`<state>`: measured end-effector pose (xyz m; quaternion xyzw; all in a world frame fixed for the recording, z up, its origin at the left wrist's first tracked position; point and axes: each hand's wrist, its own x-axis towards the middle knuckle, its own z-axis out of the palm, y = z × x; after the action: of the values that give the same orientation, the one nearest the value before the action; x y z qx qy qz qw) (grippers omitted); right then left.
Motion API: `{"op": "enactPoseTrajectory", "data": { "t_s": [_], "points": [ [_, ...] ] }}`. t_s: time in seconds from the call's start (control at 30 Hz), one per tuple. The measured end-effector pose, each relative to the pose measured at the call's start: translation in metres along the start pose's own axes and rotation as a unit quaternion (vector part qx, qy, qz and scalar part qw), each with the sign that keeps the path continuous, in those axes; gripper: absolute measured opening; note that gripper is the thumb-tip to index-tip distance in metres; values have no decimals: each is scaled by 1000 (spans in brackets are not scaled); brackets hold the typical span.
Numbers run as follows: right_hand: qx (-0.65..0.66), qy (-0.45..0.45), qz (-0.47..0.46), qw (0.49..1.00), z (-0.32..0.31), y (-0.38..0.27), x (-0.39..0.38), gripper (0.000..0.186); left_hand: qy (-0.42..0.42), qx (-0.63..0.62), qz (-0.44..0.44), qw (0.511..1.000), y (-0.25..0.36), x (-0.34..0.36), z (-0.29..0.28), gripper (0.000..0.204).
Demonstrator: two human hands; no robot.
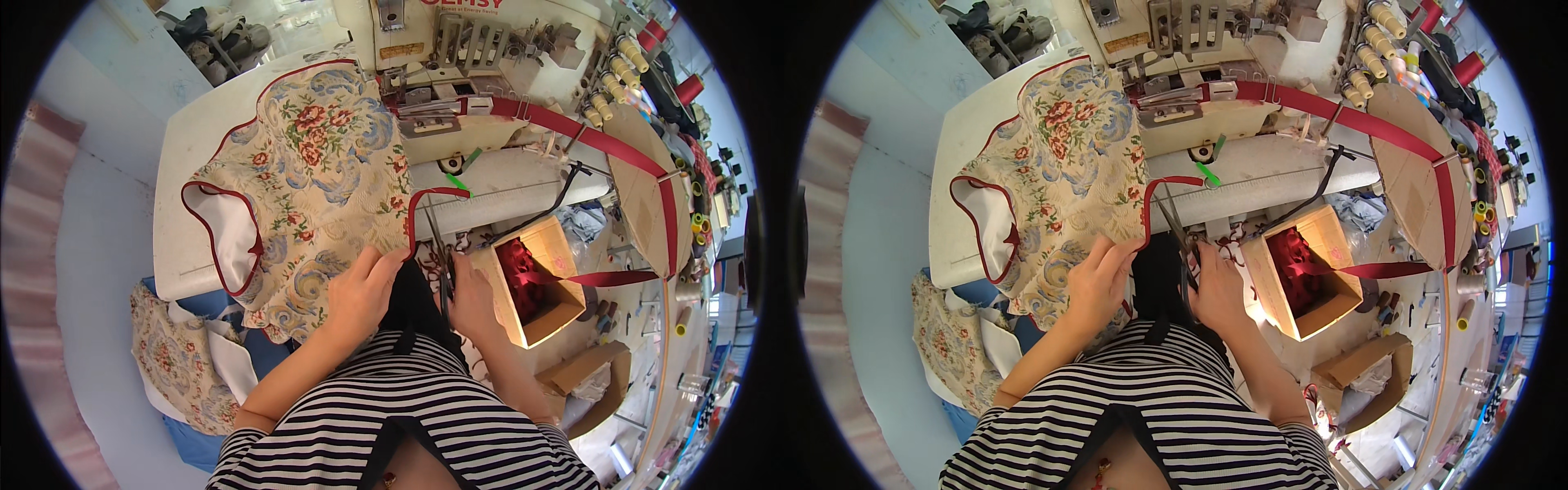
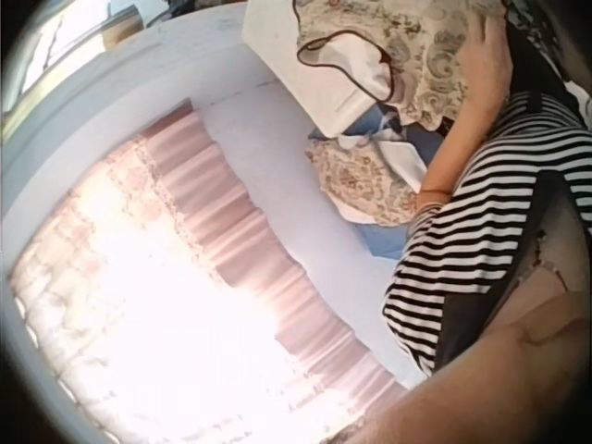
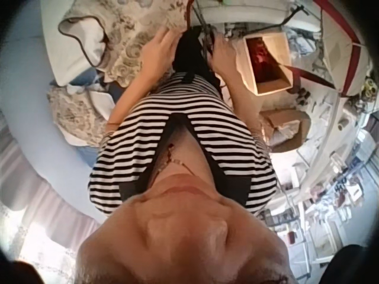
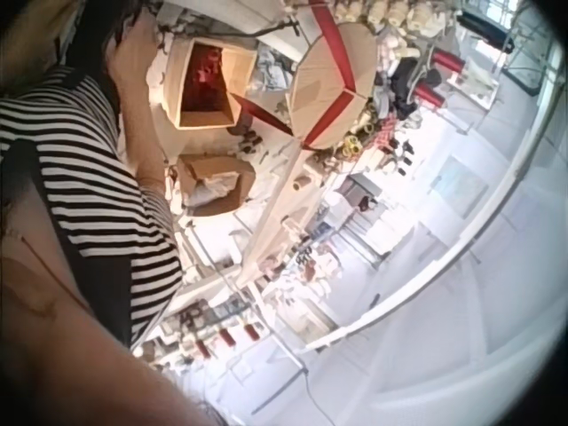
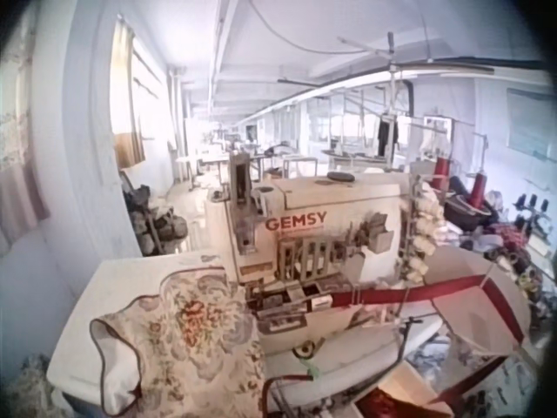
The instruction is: The person sews a floral fabric piece using a GEMSY overlock machine, attaching a red ribbon trim to the edges. They use scissors to cut threads and adjust the fabric as it moves through the machine.
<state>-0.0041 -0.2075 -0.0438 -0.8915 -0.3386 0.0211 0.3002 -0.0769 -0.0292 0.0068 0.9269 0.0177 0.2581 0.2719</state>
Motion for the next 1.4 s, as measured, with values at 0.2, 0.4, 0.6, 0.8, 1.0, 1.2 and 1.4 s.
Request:
{"op": "enactPoseTrajectory", "data": {
  "t_s": [0.2, 0.4, 0.6, 0.8, 1.0, 1.2, 1.4],
  "points": [
    [47, 12, 30, 998, 0, -7, 20, 47, -25, 17, 2, 1000, 0, 0, -1, 29],
    [98, 39, 61, 992, 12, -5, 16, 37, -19, -8, -9, 1000, -1, 0, 1, 22],
    [205, 119, 125, 963, 22, 21, -17, 28, -17, -50, -24, 998, -3, 1, 1, 23],
    [39, 251, 344, 904, -49, 111, -48, 35, 14, -41, -34, 998, -6, -1, -6, 21],
    [-234, 155, 376, 883, -142, 193, 27, 48, 39, -39, -3, 998, 1, 6, -7, 16],
    [-216, 207, 334, 894, -139, 210, 107, 45, 34, -110, -70, 991, 1, 2, -10, 10],
    [-136, 294, 144, 935, -112, 136, 62, 20, 7, -136, -116, 984, 7, 4, -15, 17]
  ]
}}
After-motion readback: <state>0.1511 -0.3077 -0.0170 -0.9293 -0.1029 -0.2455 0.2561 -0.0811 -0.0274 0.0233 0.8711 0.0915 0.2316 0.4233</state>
